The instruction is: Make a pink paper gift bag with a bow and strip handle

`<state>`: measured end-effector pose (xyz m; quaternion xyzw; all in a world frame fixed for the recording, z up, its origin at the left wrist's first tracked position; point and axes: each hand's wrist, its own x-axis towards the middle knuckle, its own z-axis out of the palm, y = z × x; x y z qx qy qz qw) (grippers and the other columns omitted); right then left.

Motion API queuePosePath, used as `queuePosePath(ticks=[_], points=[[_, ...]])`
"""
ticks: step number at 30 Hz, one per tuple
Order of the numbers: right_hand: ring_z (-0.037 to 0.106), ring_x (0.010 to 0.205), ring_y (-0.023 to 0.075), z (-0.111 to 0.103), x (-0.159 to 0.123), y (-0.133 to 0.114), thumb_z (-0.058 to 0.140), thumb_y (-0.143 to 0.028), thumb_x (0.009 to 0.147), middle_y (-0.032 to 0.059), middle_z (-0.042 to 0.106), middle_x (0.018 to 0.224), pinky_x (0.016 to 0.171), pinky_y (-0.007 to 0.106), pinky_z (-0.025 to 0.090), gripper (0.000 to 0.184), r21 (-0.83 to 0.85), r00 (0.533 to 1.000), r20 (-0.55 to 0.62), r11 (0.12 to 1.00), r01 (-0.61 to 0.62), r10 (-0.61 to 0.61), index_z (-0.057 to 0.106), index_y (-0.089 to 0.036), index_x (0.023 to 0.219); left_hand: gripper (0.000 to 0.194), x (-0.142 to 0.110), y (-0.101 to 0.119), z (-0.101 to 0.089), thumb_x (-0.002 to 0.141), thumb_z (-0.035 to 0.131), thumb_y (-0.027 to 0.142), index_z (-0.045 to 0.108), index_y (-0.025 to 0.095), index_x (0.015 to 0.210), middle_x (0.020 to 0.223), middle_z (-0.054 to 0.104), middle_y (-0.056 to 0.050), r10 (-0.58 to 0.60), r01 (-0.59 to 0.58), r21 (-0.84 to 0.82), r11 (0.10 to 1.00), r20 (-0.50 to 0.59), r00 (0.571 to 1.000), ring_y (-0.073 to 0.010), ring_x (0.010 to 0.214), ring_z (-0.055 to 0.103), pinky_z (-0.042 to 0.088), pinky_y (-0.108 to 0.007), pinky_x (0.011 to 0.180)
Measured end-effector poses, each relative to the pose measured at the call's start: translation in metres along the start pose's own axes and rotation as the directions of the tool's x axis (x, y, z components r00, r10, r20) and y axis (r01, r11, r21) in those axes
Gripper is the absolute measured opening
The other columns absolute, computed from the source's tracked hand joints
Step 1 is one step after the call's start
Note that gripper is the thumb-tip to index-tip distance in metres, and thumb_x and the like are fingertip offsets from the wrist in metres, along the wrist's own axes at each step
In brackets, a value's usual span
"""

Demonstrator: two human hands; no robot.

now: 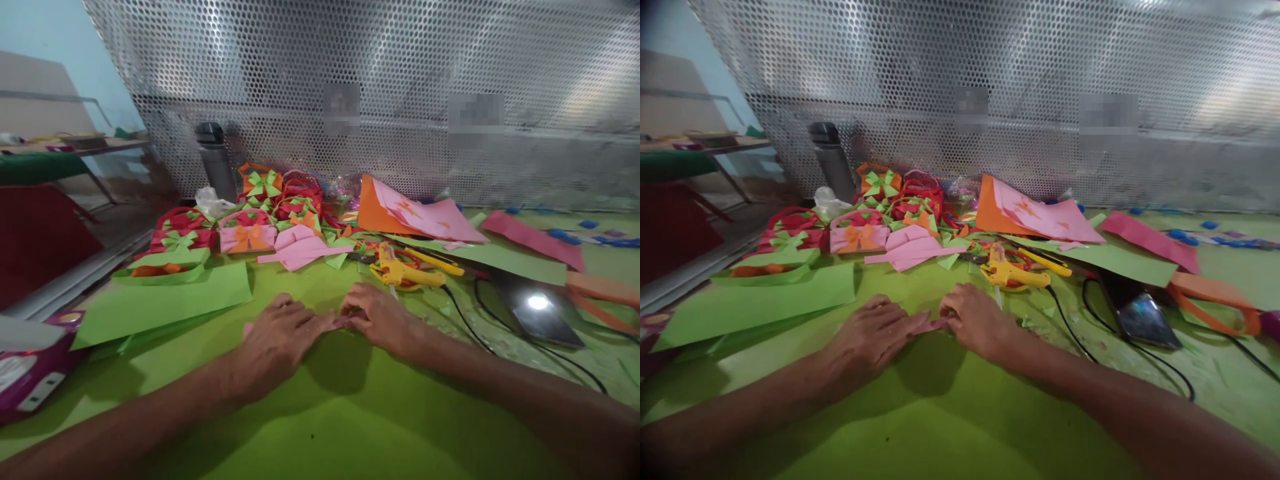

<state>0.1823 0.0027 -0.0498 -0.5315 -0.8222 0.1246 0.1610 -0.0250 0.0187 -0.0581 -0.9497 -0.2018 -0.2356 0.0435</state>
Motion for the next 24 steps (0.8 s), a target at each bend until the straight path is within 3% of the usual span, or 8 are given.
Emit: queuePosePath(ticks=[3,6,10,14,20,24], points=[[0.051,0.075,0.0151,0.000,-0.005,-0.003,0.063,-0.014,0.076,0.0020,0.057,0.075,0.067,0.026,0.038,0.007,0.012,1.000,-0.020,1.000,-0.023,0.023,0.062,-0.016,0.070,0.015,0.001,0.003,-0.005,0.089,0.044,0.018,0.058,0.014,0.091,0.067,0.061,-0.001,-0.103,0.103,0.010,0.995,-0.002,0.995,-0.0135,0.061,0.051,0.033,-0.031,0.065],[0.051,0.076,0.0155,-0.002,-0.012,-0.007,0.063,-0.016,0.078,0.0020,0.057,0.075,0.069,0.027,0.037,0.009,-0.044,0.999,-0.036,0.999,-0.010,0.009,0.062,-0.016,0.069,0.023,0.001,0.008,-0.012,0.087,0.043,0.010,0.058,0.015,0.071,0.064,0.057,-0.001,-0.161,0.155,0.091,0.984,0.059,0.985,-0.0136,0.060,0.046,0.031,-0.031,0.063],[0.048,0.072,0.0168,-0.005,-0.024,-0.008,0.063,-0.015,0.076,0.0017,0.056,0.070,0.066,0.030,0.035,0.012,-0.217,0.999,-0.043,0.976,0.021,-0.031,0.061,-0.017,0.064,0.021,-0.002,0.010,-0.016,0.082,0.046,0.007,0.057,0.016,0.067,0.065,0.054,-0.002,-0.193,0.172,0.211,0.962,0.082,0.978,-0.0153,0.062,0.042,0.028,-0.031,0.060],[0.046,0.070,0.0173,-0.008,-0.028,-0.007,0.062,-0.007,0.073,0.0001,0.055,0.066,0.067,0.032,0.032,0.017,-0.300,0.996,-0.056,0.953,0.055,-0.075,0.059,-0.018,0.060,0.020,-0.003,0.002,-0.014,0.083,0.046,0.010,0.058,0.017,0.069,0.067,0.054,-0.002,-0.249,0.224,0.146,0.964,0.190,0.950,-0.0155,0.064,0.044,0.029,-0.031,0.061],[0.047,0.070,0.0164,-0.015,-0.021,0.000,0.055,-0.019,0.082,0.0014,0.055,0.067,0.068,0.033,0.032,0.020,-0.111,0.993,0.117,0.994,-0.003,0.016,0.062,-0.018,0.063,0.022,0.000,-0.012,-0.016,0.087,0.046,0.023,0.062,0.017,0.073,0.067,0.057,-0.001,-0.399,0.426,-0.019,0.904,0.318,0.860,-0.0143,0.064,0.048,0.032,-0.029,0.064],[0.046,0.071,0.0172,-0.012,-0.022,0.006,0.049,-0.018,0.085,0.0012,0.055,0.070,0.071,0.036,0.031,0.021,-0.073,0.992,0.128,0.997,-0.012,0.021,0.060,-0.019,0.067,0.024,0.008,-0.016,-0.028,0.086,0.048,0.029,0.065,0.019,0.072,0.067,0.058,-0.001,-0.487,0.546,-0.028,0.837,0.417,0.768,-0.0141,0.064,0.050,0.032,-0.027,0.060]])
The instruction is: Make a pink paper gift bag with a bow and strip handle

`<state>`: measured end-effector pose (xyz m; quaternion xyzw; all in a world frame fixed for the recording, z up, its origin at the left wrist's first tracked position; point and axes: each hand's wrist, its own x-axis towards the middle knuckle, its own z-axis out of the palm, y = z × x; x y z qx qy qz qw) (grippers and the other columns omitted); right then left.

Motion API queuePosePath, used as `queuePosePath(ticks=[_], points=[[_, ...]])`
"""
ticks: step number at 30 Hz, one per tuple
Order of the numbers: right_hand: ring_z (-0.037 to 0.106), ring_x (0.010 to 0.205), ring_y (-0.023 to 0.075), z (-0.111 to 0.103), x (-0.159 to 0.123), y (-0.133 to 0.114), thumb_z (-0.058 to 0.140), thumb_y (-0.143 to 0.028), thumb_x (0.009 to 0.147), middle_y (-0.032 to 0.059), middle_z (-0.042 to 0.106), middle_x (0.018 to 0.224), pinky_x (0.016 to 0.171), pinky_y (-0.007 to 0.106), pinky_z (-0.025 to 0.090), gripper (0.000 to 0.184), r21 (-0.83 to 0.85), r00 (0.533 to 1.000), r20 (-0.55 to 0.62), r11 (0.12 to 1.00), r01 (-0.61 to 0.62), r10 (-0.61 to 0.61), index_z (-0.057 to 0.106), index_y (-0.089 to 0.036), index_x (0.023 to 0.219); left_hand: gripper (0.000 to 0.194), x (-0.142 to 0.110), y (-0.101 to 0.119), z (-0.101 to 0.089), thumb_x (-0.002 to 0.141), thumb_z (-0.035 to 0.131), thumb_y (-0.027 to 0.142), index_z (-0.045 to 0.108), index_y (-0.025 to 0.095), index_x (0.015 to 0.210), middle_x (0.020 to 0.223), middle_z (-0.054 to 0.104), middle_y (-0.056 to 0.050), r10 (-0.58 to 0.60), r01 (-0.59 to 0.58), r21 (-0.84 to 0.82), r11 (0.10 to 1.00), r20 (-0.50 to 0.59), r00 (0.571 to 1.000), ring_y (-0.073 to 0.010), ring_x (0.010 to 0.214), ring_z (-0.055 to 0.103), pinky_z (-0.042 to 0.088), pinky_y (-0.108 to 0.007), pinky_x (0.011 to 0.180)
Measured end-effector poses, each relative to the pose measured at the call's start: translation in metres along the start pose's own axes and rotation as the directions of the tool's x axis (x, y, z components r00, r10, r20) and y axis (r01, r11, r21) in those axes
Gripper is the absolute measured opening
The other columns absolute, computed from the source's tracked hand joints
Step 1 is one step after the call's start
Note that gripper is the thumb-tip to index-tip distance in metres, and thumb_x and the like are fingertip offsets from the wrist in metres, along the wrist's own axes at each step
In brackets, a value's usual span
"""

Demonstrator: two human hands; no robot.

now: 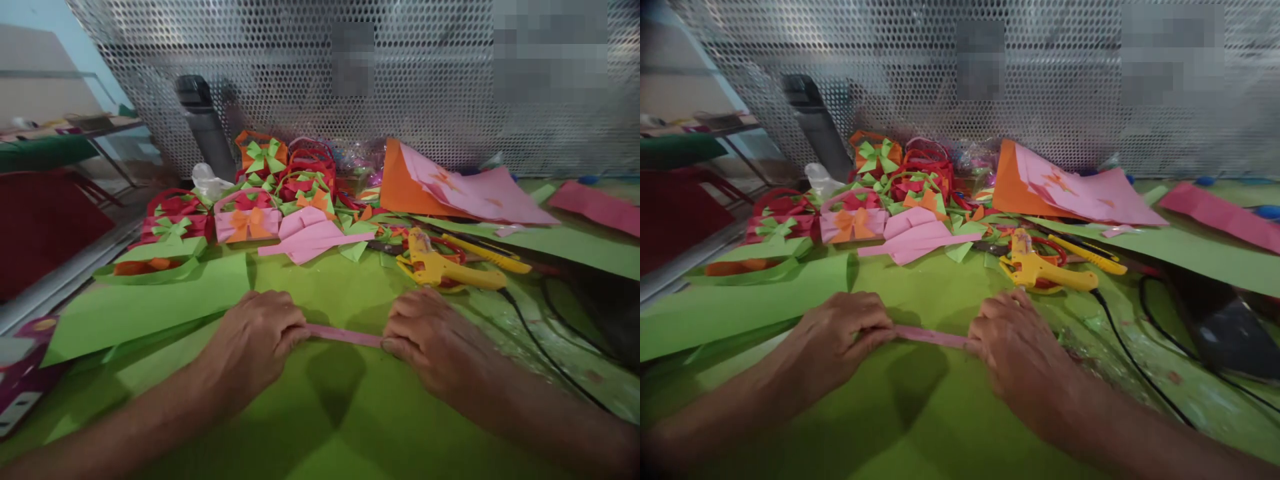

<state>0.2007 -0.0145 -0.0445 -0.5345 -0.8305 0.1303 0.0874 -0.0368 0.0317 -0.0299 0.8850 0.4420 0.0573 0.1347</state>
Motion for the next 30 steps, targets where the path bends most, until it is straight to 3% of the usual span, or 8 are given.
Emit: queuePosePath(ticks=[6,12,17,22,30], points=[[0.046,0.070,0.0183,0.006,-0.001,0.000,0.050,-0.018,0.083,0.0012,0.053,0.068,0.072,0.038,0.029,0.022,-0.009,0.997,-0.076,1.000,0.003,-0.003,0.056,-0.019,0.062,0.025,0.006,-0.005,-0.017,0.083,0.049,0.029,0.066,0.018,0.068,0.068,0.059,-0.001,-0.203,0.214,-0.087,0.973,0.120,0.972,-0.0117,0.060,0.051,0.035,-0.024,0.056],[0.046,0.067,0.0185,0.011,-0.001,0.002,0.044,-0.019,0.084,0.0002,0.051,0.064,0.072,0.040,0.028,0.026,0.006,0.990,-0.137,1.000,0.023,-0.022,0.056,-0.021,0.061,0.022,0.011,-0.012,-0.028,0.078,0.053,0.030,0.068,0.018,0.067,0.069,0.061,0.000,-0.289,0.308,-0.076,0.948,0.194,0.937,-0.0111,0.058,0.052,0.035,-0.023,0.053],[0.046,0.066,0.0177,0.013,-0.001,0.003,0.048,-0.019,0.082,-0.0008,0.051,0.064,0.073,0.040,0.027,0.024,0.022,0.987,-0.159,1.000,0.020,-0.016,0.055,-0.021,0.060,0.022,0.011,-0.013,-0.026,0.078,0.054,0.029,0.064,0.017,0.063,0.064,0.060,0.001,-0.286,0.295,-0.029,0.955,0.170,0.943,-0.0106,0.056,0.051,0.034,-0.023,0.052],[0.046,0.066,0.0182,0.013,-0.001,0.003,0.049,-0.020,0.082,-0.0007,0.051,0.063,0.072,0.039,0.028,0.024,-0.002,0.985,-0.171,0.999,0.037,-0.037,0.055,-0.022,0.059,0.025,0.006,-0.014,-0.022,0.079,0.051,0.025,0.057,0.016,0.056,0.057,0.056,0.003,-0.210,0.213,-0.017,0.977,0.122,0.970,-0.0089,0.049,0.048,0.031,-0.021,0.048],[0.048,0.066,0.0176,0.014,0.000,0.002,0.052,-0.019,0.081,-0.0015,0.053,0.063,0.072,0.039,0.027,0.021,-0.014,0.987,-0.159,1.000,0.014,-0.016,0.057,-0.021,0.060,0.023,0.002,-0.009,-0.017,0.082,0.047,0.019,0.055,0.016,0.061,0.059,0.056,0.000,-0.188,0.171,0.167,0.971,0.090,0.978,-0.0113,0.051,0.047,0.029,-0.024,0.050]])
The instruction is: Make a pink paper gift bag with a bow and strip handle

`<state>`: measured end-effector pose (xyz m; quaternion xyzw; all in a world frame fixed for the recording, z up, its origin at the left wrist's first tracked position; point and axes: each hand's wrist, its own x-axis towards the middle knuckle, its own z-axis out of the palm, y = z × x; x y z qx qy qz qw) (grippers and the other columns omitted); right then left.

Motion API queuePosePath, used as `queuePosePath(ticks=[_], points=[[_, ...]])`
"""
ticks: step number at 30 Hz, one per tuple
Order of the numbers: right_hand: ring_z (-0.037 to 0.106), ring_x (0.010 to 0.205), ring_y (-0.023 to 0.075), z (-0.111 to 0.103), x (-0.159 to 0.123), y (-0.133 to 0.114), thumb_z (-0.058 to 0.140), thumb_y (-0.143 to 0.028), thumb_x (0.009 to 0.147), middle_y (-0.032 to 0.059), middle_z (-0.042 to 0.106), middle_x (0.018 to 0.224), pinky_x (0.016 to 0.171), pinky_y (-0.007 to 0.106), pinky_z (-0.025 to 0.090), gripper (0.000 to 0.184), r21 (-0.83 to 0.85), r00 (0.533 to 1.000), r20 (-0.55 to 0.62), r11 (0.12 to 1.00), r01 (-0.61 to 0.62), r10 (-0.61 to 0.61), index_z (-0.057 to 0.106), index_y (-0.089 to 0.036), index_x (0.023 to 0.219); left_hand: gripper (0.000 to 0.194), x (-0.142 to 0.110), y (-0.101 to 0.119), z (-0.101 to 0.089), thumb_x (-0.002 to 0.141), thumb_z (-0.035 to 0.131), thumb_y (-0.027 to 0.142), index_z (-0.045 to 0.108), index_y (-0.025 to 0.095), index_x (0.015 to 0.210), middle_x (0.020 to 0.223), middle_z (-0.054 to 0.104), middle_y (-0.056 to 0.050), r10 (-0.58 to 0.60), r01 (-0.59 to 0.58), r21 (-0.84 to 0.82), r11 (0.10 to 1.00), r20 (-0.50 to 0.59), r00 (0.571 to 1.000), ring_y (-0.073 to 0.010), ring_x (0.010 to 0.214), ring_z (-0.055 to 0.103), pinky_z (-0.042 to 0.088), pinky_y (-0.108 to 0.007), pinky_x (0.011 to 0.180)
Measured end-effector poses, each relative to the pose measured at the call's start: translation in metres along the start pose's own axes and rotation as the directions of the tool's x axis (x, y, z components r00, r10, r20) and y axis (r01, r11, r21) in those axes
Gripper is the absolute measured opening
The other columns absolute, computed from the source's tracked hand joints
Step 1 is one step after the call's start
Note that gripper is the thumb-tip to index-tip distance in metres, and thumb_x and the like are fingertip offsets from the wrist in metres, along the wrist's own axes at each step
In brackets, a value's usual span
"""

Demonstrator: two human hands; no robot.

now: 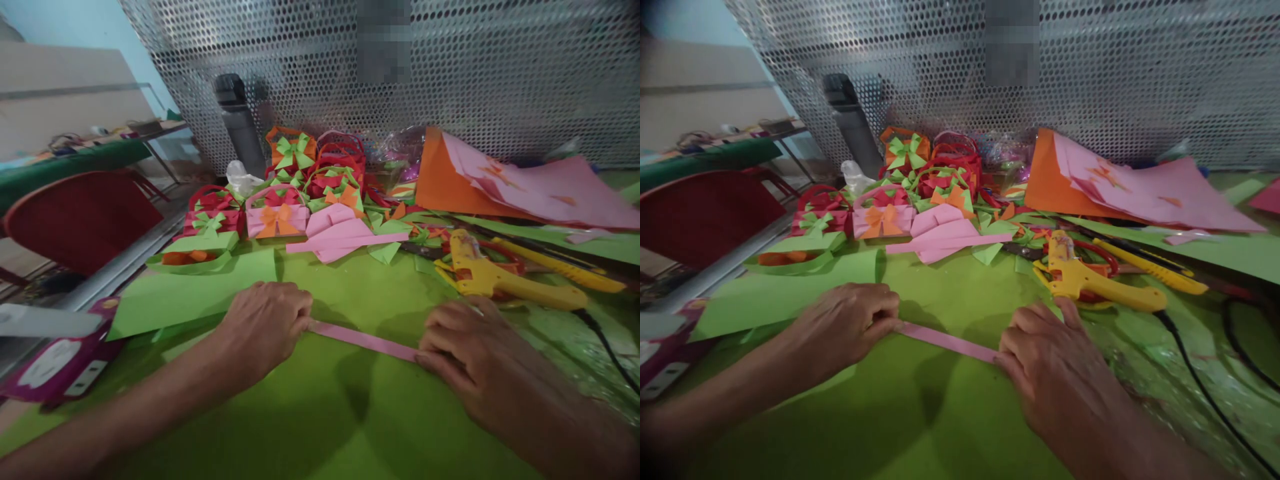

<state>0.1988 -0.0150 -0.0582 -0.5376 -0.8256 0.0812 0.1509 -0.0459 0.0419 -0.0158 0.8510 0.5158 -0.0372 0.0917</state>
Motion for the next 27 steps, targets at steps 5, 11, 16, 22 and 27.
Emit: queuePosePath(ticks=[5,11,16,22,27], points=[[0.049,0.066,0.0176,-0.004,0.004,0.000,0.062,-0.018,0.075,-0.0024,0.053,0.062,0.070,0.037,0.028,0.020,-0.034,0.998,0.022,0.998,-0.053,0.054,0.055,-0.020,0.056,0.021,-0.007,0.008,0.001,0.082,0.045,0.011,0.056,0.016,0.065,0.058,0.054,-0.001,0.088,-0.072,0.223,0.972,-0.061,0.994,-0.0137,0.051,0.045,0.031,-0.030,0.057],[0.050,0.068,0.0171,-0.011,0.006,-0.007,0.068,-0.017,0.070,-0.0032,0.055,0.068,0.072,0.036,0.029,0.012,-0.083,0.998,-0.004,0.994,-0.065,0.065,0.057,-0.020,0.069,0.053,-0.013,0.014,0.008,0.079,0.046,0.004,0.043,0.029,0.125,0.077,0.054,-0.003,0.383,-0.301,0.421,0.856,-0.123,0.916,-0.0184,0.070,0.049,0.031,-0.033,0.063],[0.047,0.077,0.0191,-0.010,-0.002,-0.013,0.055,-0.004,0.073,-0.0011,0.054,0.073,0.083,0.043,0.025,0.020,-0.180,0.992,-0.027,0.976,0.119,-0.125,0.056,-0.023,0.077,0.050,-0.009,0.017,0.013,0.086,0.045,0.015,0.035,0.038,0.130,0.074,0.050,-0.001,0.543,-0.448,0.465,0.764,-0.087,0.835,-0.0179,0.069,0.046,0.025,-0.032,0.057],[0.046,0.073,0.0190,-0.011,-0.009,-0.020,0.057,-0.008,0.070,0.0003,0.056,0.069,0.080,0.040,0.030,0.014,-0.262,0.963,0.016,0.928,0.265,-0.270,0.056,-0.021,0.073,0.032,-0.009,0.015,0.016,0.087,0.044,0.018,0.049,0.030,0.116,0.077,0.050,-0.002,0.557,-0.476,0.426,0.770,-0.083,0.826,-0.0179,0.071,0.045,0.025,-0.031,0.056],[0.048,0.066,0.0183,-0.013,-0.010,-0.031,0.056,-0.002,0.064,0.0025,0.057,0.064,0.062,0.033,0.036,0.017,-0.401,0.948,0.006,0.868,0.294,-0.318,0.060,-0.018,0.069,0.034,-0.011,0.014,0.017,0.085,0.048,0.015,0.050,0.027,0.117,0.080,0.053,-0.002,0.536,-0.465,0.429,0.775,-0.055,0.843,-0.0190,0.073,0.047,0.028,-0.033,0.060]])
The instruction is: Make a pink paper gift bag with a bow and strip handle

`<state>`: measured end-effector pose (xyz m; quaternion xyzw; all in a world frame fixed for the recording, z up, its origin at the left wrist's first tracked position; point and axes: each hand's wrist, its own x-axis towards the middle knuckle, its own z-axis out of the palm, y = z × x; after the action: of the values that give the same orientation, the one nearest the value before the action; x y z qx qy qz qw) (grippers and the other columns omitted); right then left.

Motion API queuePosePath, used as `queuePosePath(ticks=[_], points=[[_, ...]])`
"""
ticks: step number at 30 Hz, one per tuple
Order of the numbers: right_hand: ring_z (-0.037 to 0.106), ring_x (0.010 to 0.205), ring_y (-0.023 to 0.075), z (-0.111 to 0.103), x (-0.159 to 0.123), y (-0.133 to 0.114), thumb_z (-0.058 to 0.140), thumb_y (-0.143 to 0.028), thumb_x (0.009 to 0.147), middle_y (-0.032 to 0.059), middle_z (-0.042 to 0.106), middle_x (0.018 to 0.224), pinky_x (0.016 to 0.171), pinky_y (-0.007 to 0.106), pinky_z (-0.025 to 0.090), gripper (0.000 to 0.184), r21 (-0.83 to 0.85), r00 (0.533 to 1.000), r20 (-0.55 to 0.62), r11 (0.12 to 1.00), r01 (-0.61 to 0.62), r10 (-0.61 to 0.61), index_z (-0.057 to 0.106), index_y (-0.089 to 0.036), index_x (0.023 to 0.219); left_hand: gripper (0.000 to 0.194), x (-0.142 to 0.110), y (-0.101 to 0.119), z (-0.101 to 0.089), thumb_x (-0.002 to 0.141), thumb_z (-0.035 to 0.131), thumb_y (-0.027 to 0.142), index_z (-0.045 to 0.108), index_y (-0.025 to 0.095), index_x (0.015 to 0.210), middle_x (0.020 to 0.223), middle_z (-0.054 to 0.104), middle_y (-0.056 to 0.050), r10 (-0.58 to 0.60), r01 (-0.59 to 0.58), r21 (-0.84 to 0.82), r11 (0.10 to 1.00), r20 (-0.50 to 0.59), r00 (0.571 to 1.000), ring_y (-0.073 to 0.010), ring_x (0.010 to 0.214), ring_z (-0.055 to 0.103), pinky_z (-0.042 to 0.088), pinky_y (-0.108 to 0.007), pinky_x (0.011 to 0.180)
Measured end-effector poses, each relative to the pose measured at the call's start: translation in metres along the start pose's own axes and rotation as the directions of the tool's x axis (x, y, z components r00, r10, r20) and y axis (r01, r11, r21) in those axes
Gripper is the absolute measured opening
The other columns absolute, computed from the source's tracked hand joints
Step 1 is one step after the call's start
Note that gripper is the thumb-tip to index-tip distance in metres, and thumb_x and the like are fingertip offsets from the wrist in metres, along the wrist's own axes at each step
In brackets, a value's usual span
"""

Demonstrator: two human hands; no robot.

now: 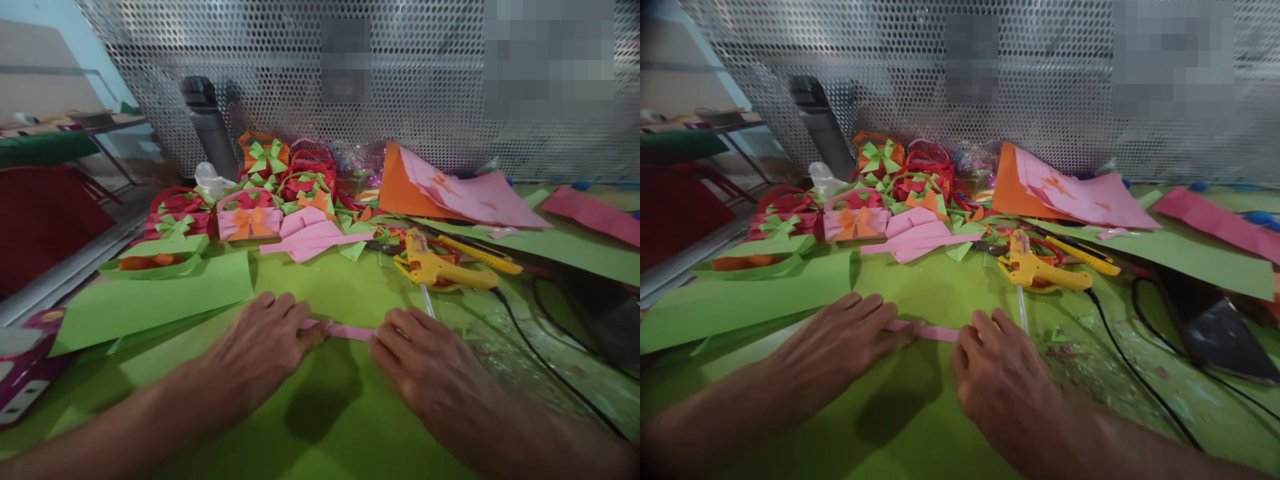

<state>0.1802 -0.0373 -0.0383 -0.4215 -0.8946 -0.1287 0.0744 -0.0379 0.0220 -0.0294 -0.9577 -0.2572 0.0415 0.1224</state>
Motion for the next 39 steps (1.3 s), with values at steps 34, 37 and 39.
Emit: queuePosePath(ticks=[34,37,39], points=[[0.049,0.066,0.0177,0.011,-0.007,-0.002,0.058,-0.003,0.062,0.0017,0.055,0.066,0.060,0.030,0.036,0.016,-0.042,1.000,-0.024,0.999,0.019,-0.020,0.056,-0.017,0.069,0.094,-0.011,0.045,0.015,0.075,0.023,0.073,0.012,0.006,0.141,0.147,0.012,-0.019,-0.040,0.039,-0.411,0.911,0.006,0.999,-0.0309,0.135,0.010,0.015,-0.045,0.109],[0.049,0.062,0.0156,0.014,-0.006,0.001,0.055,0.000,0.062,0.0013,0.055,0.063,0.056,0.028,0.035,0.018,-0.032,0.997,-0.066,0.998,0.046,-0.048,0.055,-0.017,0.068,0.098,-0.019,0.043,0.016,0.074,0.026,0.073,0.016,0.001,0.139,0.145,0.014,-0.023,-0.100,0.101,-0.376,0.921,0.020,0.995,-0.0349,0.134,0.010,0.019,-0.047,0.108],[0.050,0.061,0.0151,0.016,-0.006,0.002,0.055,0.000,0.060,0.0010,0.055,0.063,0.055,0.028,0.034,0.019,-0.022,0.996,-0.061,0.998,0.064,-0.066,0.055,-0.017,0.067,0.100,-0.027,0.040,0.018,0.072,0.027,0.074,0.019,-0.001,0.138,0.143,0.018,-0.026,-0.160,0.155,-0.334,0.930,0.012,0.987,-0.0372,0.133,0.013,0.022,-0.049,0.106]])
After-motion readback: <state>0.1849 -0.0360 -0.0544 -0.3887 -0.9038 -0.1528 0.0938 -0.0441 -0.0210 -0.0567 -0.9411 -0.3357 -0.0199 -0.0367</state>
